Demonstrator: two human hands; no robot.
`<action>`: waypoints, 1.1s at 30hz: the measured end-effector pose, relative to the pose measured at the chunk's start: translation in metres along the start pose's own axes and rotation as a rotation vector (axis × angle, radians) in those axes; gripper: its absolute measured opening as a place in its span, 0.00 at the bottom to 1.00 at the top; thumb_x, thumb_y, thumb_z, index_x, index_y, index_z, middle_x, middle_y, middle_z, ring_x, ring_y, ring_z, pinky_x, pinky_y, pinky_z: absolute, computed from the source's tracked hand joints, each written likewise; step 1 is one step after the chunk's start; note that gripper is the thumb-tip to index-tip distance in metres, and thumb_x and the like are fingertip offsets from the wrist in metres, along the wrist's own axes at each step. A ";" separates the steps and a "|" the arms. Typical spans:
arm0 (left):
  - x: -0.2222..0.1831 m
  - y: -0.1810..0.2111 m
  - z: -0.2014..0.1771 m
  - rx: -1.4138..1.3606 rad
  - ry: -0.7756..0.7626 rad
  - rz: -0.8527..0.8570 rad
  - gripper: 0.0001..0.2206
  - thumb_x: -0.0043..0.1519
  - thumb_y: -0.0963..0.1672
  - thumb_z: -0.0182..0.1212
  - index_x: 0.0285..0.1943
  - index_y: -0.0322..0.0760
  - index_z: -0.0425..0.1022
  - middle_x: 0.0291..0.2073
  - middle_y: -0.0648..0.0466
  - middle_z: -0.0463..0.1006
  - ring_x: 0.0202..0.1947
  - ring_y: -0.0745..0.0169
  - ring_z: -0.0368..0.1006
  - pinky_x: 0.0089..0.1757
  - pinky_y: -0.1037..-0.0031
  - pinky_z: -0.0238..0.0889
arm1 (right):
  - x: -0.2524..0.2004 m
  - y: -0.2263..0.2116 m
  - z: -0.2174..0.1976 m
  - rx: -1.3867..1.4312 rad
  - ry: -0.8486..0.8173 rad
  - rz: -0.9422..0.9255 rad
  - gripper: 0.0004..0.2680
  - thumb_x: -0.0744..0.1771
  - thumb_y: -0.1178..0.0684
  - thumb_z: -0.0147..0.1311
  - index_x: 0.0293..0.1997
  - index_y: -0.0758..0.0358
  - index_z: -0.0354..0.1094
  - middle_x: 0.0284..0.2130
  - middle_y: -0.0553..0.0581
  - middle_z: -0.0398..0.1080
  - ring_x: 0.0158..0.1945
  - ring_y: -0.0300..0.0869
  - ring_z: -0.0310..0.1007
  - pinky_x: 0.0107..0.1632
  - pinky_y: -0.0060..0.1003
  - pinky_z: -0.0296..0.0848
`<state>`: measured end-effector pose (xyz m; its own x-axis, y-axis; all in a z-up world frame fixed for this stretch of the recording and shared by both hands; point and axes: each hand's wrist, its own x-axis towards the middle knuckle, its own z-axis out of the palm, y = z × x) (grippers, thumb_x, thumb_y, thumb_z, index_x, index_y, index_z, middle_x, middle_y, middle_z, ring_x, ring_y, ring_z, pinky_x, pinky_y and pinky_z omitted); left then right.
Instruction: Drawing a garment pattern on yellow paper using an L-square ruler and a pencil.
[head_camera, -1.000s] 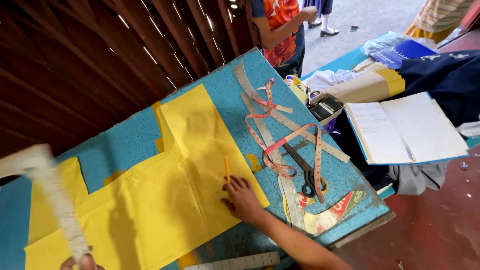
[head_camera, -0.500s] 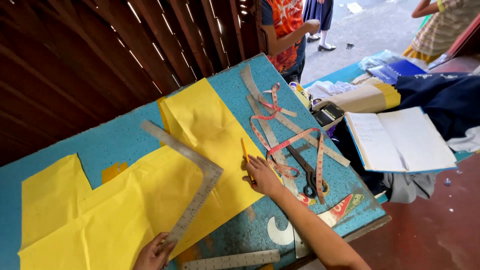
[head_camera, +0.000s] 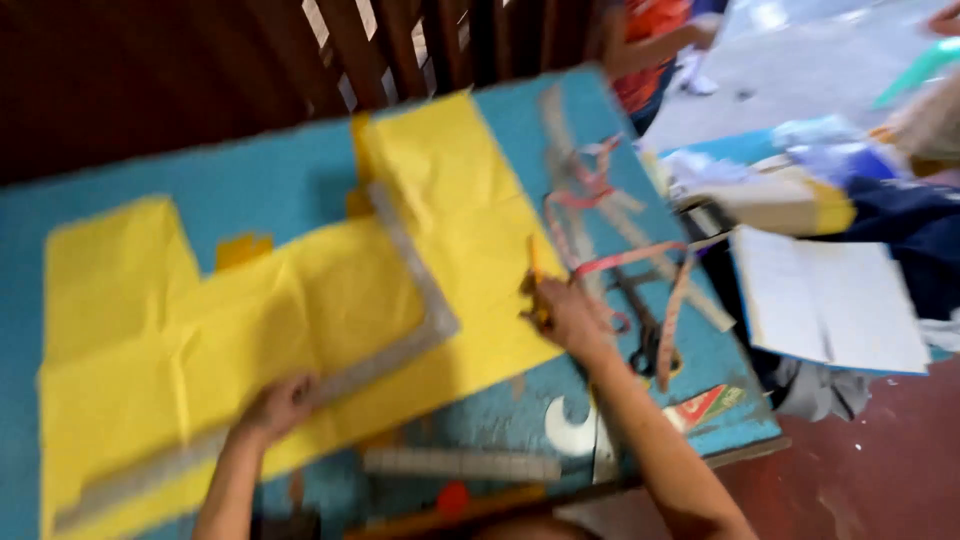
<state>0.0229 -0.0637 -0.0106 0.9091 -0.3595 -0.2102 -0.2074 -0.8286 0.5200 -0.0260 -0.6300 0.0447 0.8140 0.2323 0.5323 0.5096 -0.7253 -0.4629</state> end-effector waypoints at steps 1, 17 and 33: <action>-0.005 0.011 -0.016 -0.019 -0.011 -0.063 0.07 0.58 0.47 0.60 0.27 0.49 0.71 0.23 0.61 0.72 0.30 0.67 0.66 0.35 0.67 0.58 | 0.001 -0.007 0.004 0.043 -0.050 -0.005 0.12 0.67 0.41 0.56 0.43 0.59 0.66 0.36 0.57 0.72 0.40 0.54 0.73 0.45 0.48 0.66; 0.031 0.196 0.012 0.239 0.267 -0.023 0.29 0.68 0.51 0.55 0.80 0.58 0.54 0.79 0.55 0.50 0.78 0.46 0.44 0.67 0.34 0.35 | 0.045 -0.111 0.061 0.429 -0.055 0.227 0.19 0.72 0.46 0.38 0.71 0.61 0.58 0.56 0.67 0.73 0.59 0.63 0.72 0.58 0.60 0.69; 0.032 0.124 -0.005 0.302 0.162 0.027 0.34 0.64 0.63 0.50 0.80 0.74 0.47 0.81 0.63 0.43 0.81 0.50 0.35 0.70 0.36 0.23 | -0.001 -0.086 0.020 0.415 0.090 0.176 0.17 0.69 0.58 0.55 0.67 0.68 0.64 0.53 0.68 0.73 0.58 0.58 0.74 0.62 0.51 0.69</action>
<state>0.0282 -0.1758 0.0515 0.9424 -0.3304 -0.0525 -0.3080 -0.9180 0.2499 -0.0649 -0.5551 0.0691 0.8801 0.0587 0.4711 0.4493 -0.4234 -0.7866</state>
